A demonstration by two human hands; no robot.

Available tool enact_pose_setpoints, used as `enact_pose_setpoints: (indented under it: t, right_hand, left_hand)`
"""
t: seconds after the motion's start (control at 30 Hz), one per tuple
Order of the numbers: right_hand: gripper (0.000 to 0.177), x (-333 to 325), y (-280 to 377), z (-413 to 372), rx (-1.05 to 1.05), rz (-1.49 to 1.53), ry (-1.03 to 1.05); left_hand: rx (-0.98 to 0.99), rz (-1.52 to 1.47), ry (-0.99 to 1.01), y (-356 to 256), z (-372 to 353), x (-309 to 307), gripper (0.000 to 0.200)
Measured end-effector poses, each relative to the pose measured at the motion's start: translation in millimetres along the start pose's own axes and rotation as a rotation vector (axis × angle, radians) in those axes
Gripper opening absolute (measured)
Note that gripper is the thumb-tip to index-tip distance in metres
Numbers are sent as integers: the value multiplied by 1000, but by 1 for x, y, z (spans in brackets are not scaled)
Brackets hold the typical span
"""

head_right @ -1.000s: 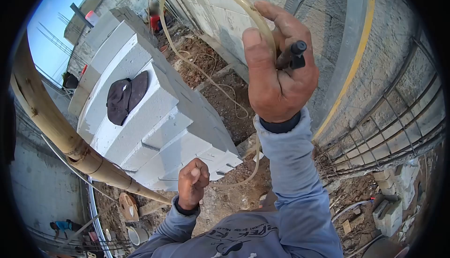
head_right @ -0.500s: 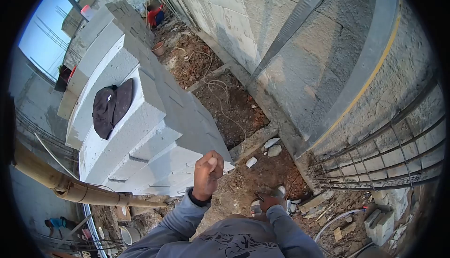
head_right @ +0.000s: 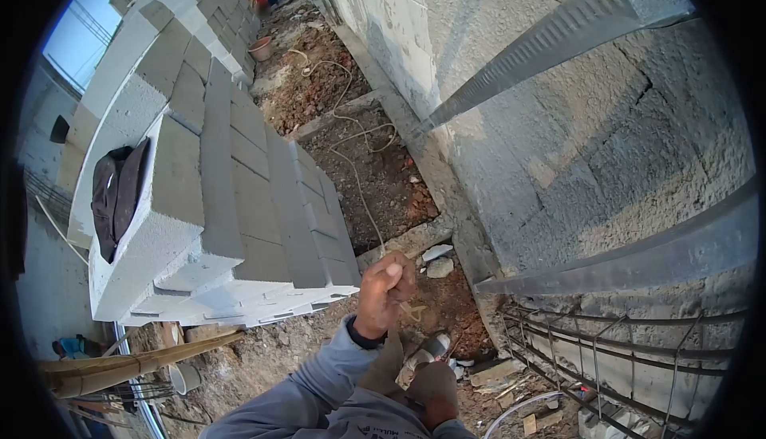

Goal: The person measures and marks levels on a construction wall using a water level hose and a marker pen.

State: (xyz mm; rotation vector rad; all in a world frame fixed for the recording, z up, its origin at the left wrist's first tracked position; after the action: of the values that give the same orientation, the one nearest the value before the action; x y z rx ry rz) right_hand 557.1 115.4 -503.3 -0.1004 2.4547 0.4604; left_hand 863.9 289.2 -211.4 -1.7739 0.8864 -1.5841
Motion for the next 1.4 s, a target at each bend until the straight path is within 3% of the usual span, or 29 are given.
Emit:
enact_pose_setpoints:
  t: [0.03, 0.1, 0.17, 0.23, 0.3, 0.37, 0.43, 0.5, 0.57, 0.67, 0.77, 0.9, 0.97, 1.03, 1.2, 1.3, 1.4]
  right_hand:
    - [34, -16, -5, -1, -8, 72, -112]
    - [34, -24, -29, -1, 37, 126, -27]
    - [45, -37, -33, -24, 39, 494, 287]
    - [57, -14, -42, -39, 34, 511, 330]
    - [60, 12, -52, -24, 47, 513, 307]
    - [61, 25, -60, 13, 17, 592, 62]
    - [60, 2, -43, 42, 57, 582, 178]
    - [51, -22, -47, 82, 50, 330, 2]
    - [32, -56, -56, 118, 187, 620, -84]
    - [23, -178, -51, 152, 28, 542, -697]
    - [33, -244, -50, 174, -154, 424, -1156]
    - [35, -231, -79, 240, -137, 449, -1080]
    - [32, -198, -97, 274, -120, 426, -1005]
    - [26, -168, -115, 294, -138, 431, -1058]
    - [11, -74, -176, 332, 0, 486, -717]
    - [10, -82, -178, 323, 8, 479, -720]
    - [14, -112, -153, 306, -113, 590, -808]
  left_hand:
    - [14, -5, -3, 3, 7, 5, 34]
    - [33, 76, 120, 7, 13, 26, 30]
    - [80, 123, 166, 13, 27, 37, 30]
    - [100, 243, 333, 32, 43, 50, 30]
    - [121, 267, 347, 41, 56, 59, 31]
    - [94, 210, 394, 67, 67, 62, 32]
    - [98, 238, 415, 97, 75, 55, 33]
    - [111, 209, 460, 114, 85, 49, 33]
    - [82, 224, 462, 124, 96, 41, 35]
    - [45, 222, 455, 148, 121, 24, 35]
    - [75, 309, 540, 185, 144, 8, 32]
    - [-4, 212, 588, 235, 180, -15, 38]
    - [-35, 189, 636, 265, 190, -20, 40]
    - [-90, 130, 730, 295, 206, -19, 41]
    - [26, 78, 960, 353, 212, -4, 44]
    - [112, -129, 1035, 378, 208, 5, 45]
    - [91, -165, 957, 405, 207, 14, 45]
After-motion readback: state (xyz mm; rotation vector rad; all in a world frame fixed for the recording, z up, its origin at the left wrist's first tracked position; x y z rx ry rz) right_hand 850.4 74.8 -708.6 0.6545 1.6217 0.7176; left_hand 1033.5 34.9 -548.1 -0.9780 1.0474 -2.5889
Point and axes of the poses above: each hand's wrist, its own z-axis towards the middle knuckle, its own x-axis out of the palm, y = z × x, the point moved 9 cm from there along z, towards the middle knuckle, and after that the axes turned 8 degrees about -z, right-handed, at the moved point
